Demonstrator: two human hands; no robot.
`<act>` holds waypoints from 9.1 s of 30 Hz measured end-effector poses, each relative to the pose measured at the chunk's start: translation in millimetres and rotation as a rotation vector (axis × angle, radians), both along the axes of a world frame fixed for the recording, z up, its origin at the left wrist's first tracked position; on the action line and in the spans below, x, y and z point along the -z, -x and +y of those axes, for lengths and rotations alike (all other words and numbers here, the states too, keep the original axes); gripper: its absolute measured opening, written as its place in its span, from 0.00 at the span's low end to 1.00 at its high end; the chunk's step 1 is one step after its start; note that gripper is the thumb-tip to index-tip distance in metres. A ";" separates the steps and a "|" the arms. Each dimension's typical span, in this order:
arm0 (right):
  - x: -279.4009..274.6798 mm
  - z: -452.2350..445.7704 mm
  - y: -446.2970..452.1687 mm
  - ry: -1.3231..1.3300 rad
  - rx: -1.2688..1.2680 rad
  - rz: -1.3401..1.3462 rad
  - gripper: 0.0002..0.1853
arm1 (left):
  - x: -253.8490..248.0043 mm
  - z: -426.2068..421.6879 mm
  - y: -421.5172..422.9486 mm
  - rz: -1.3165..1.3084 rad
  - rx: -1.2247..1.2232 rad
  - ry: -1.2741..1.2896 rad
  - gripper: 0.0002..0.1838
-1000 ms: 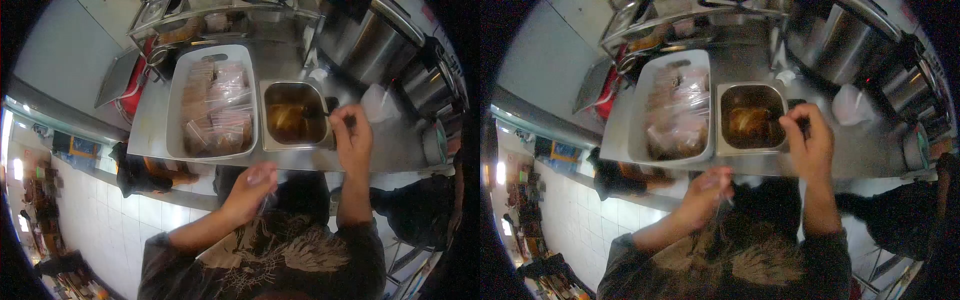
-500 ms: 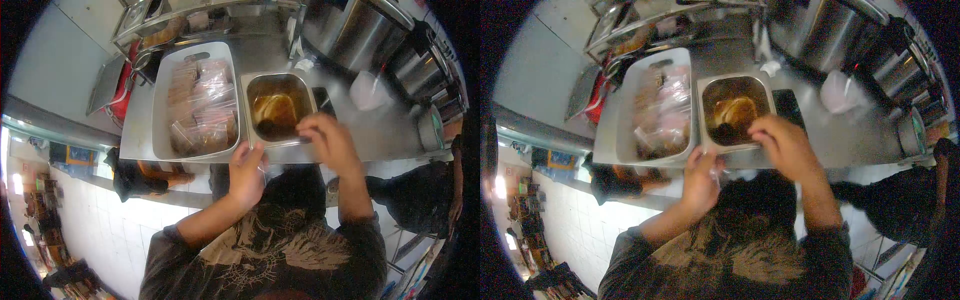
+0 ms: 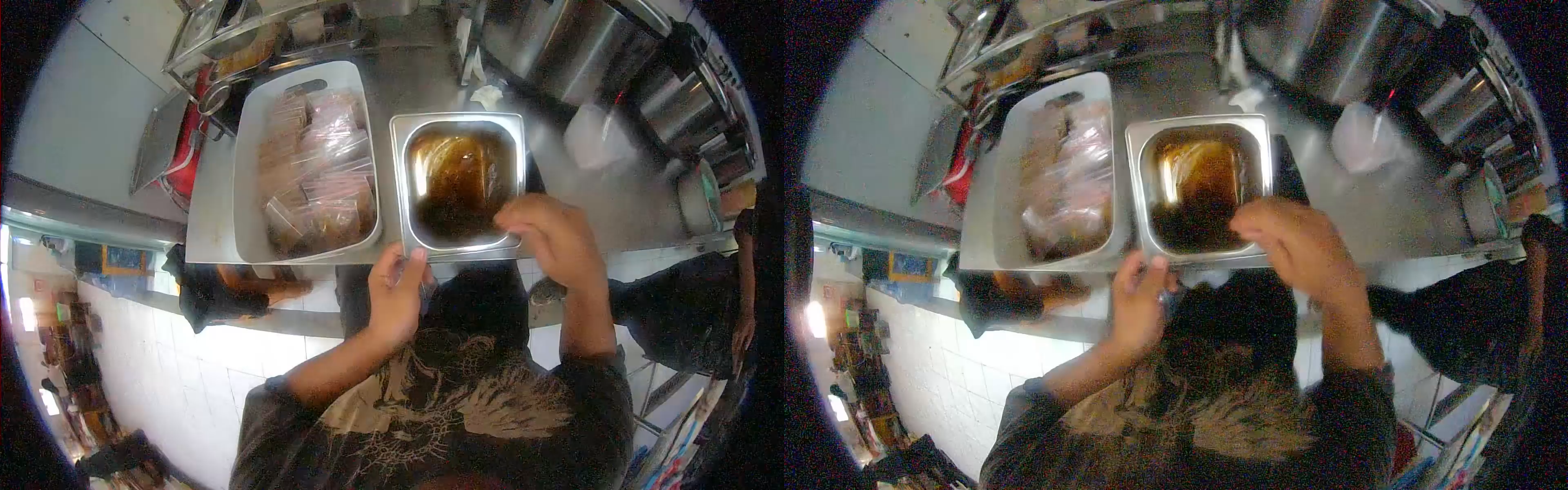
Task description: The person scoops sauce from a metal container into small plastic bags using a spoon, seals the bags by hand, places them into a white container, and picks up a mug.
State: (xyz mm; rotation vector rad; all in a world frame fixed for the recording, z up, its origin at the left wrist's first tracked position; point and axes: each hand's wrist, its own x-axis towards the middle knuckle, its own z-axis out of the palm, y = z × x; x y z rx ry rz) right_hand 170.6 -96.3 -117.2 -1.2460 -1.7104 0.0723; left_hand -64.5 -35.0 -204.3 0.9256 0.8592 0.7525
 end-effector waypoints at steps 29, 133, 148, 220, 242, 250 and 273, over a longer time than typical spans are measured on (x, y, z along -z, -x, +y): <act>46.2 -29.2 -1.8 -0.102 0.174 -0.115 0.10 | -15.2 0.1 3.5 0.104 0.063 -0.314 0.07; -44.0 -3.4 -24.4 -0.362 -0.209 1.025 0.12 | -96.4 76.5 -84.2 -0.006 0.298 -0.507 0.30; 25.6 -15.8 -76.3 -0.470 0.193 0.489 0.12 | -98.9 79.4 -82.0 -0.190 0.286 -0.498 0.26; 17.2 26.4 -6.3 0.014 0.006 0.330 0.08 | -43.9 -0.2 25.4 -0.039 0.114 0.126 0.11; 14.9 -3.4 -24.1 -0.017 0.032 0.088 0.05 | -23.3 0.9 5.5 0.068 -0.072 -0.043 0.08; 18.3 -8.5 -29.2 -0.018 0.041 0.089 0.05 | -17.6 -6.8 17.6 0.123 0.050 -0.176 0.06; 68.1 -46.0 51.1 -0.129 0.407 1.087 0.09 | -32.1 -7.7 1.3 0.120 0.165 -0.676 0.02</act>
